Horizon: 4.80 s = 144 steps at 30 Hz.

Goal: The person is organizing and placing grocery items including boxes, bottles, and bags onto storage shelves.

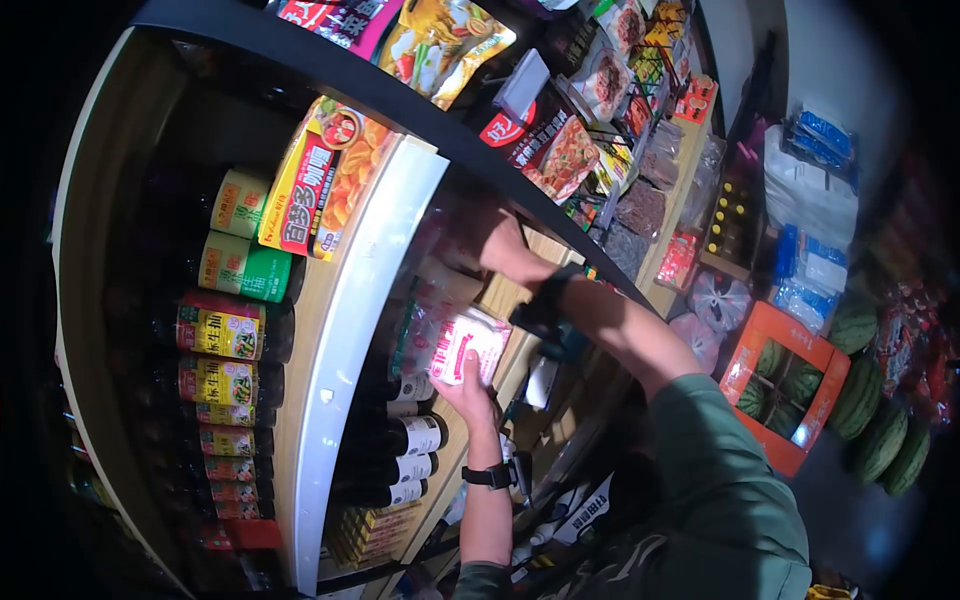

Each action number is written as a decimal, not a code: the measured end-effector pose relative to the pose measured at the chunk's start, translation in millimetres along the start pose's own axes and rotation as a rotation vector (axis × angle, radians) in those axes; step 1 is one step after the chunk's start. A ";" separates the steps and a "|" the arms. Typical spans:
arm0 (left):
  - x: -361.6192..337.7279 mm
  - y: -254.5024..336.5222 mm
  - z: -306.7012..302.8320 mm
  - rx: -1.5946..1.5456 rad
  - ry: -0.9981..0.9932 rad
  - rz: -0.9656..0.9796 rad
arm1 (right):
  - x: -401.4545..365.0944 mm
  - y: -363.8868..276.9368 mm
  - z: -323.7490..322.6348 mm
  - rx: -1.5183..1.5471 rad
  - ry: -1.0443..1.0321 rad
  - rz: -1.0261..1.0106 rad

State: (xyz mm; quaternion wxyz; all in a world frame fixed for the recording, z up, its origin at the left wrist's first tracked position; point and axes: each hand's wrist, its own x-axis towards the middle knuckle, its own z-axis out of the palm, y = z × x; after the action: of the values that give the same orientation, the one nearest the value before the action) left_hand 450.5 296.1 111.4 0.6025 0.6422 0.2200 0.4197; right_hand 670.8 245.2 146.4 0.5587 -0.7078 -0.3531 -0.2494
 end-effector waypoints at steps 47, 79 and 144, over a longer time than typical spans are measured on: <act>75.1 -22.5 32.5 0.675 0.277 0.419 | -193.2 -31.5 -194.6 -0.058 -0.498 0.009; 45.6 -14.1 35.9 1.225 -0.331 0.007 | -81.6 7.5 -48.4 -0.524 -0.668 -0.055; -246.2 -53.9 -99.2 0.697 -0.482 -0.351 | -367.8 129.8 -249.8 -0.039 -0.503 0.559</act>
State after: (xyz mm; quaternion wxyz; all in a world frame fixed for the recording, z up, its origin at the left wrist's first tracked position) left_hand 247.2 170.0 -15.5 0.4464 0.8389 0.3070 0.0510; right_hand 551.9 -94.1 -145.6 0.4875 -0.8264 -0.2678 0.0878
